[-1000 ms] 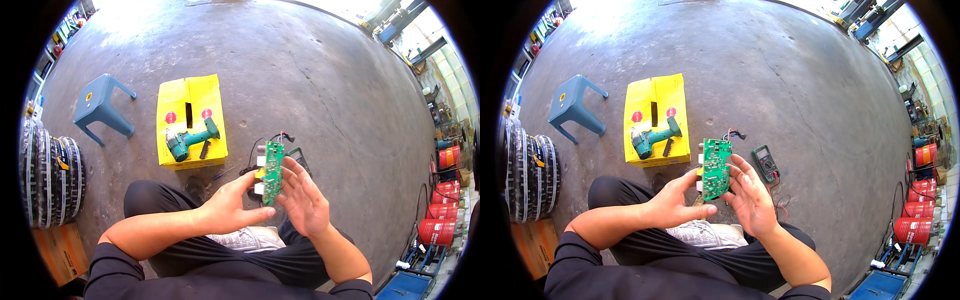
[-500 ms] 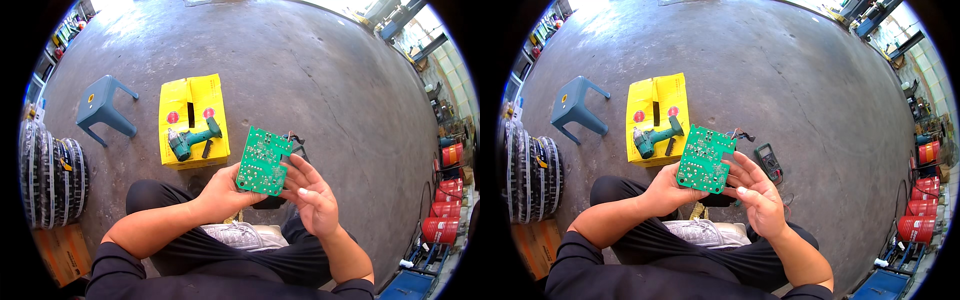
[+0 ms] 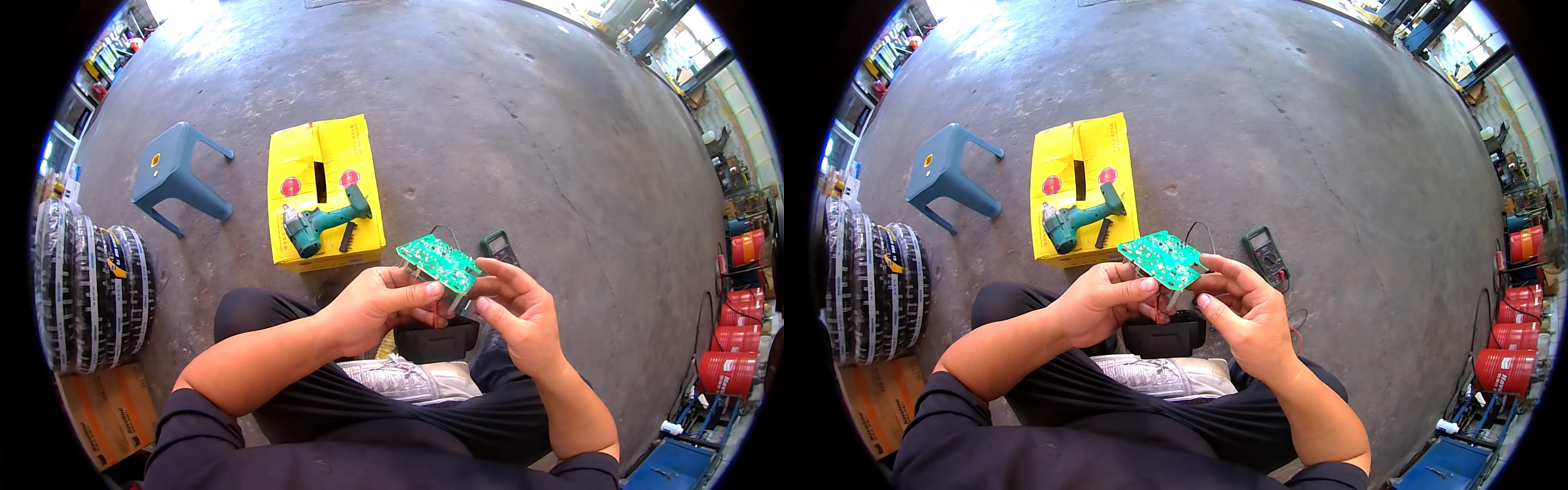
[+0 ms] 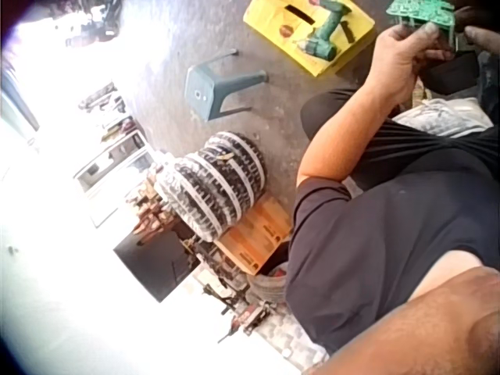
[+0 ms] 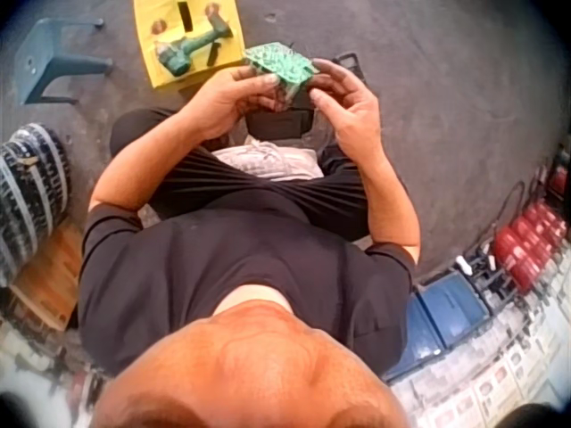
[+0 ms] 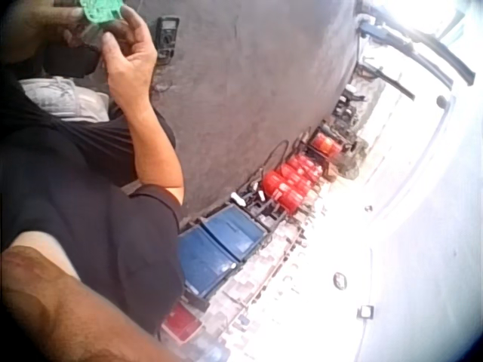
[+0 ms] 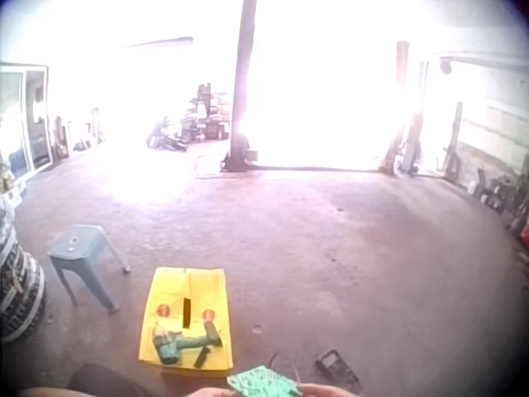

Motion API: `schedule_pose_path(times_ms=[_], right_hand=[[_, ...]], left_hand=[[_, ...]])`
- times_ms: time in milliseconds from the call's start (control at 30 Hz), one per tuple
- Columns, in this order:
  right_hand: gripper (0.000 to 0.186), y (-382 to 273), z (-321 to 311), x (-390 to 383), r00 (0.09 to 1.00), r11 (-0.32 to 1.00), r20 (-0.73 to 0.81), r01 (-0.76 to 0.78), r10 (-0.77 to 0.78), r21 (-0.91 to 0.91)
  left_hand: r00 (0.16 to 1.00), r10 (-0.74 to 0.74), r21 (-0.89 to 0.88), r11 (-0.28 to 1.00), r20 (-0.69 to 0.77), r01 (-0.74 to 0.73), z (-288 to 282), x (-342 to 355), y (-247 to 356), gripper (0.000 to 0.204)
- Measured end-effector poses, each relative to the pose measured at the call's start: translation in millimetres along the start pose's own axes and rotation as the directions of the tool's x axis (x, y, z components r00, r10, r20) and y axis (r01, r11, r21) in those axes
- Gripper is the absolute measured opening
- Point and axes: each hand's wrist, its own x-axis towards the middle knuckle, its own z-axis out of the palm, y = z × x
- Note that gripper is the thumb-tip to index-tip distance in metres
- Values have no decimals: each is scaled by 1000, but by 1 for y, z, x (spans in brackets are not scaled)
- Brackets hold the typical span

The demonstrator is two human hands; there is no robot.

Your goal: The person holds a circuit board and a plastic charger housing, uses a multimeter to test electrical components, and uses a screwdriver to manipulate internal parts.

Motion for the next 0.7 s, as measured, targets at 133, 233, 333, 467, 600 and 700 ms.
schedule_pose_path(times_ms=[133, 233, 333, 467, 600, 700], right_hand=[[42, 3, -1, 1, 999, 1000, -34, -12, 12, 25], [42, 3, -2, 1, 999, 999, -45, 9, -8, 34], [42, 5, -4, 1, 997, 999, -56, 45, -45, 0], [40, 1, -3, -1, 996, 999, -81, 38, -40, -31], [36, 3, -10, -2, 995, 996, -86, 54, -59, -64], [32, 6, -19, 2, 974, 991, -224, -9, -22, -137]], left_hand=[[998, 21, 19, 1000, 56, -22, -4, 0, -2, 29], [991, 18, -20, 1000, 130, -16, -5, 0, 1, 26], [991, 60, -18, 998, 122, -58, -3, 0, -1, 27], [990, 31, 44, 998, 136, -37, -1, -2, 0, 30], [987, 46, 30, 998, 157, -52, -2, -1, -3, 28], [985, 57, 3, 998, 165, -58, -3, -1, -4, 23]])
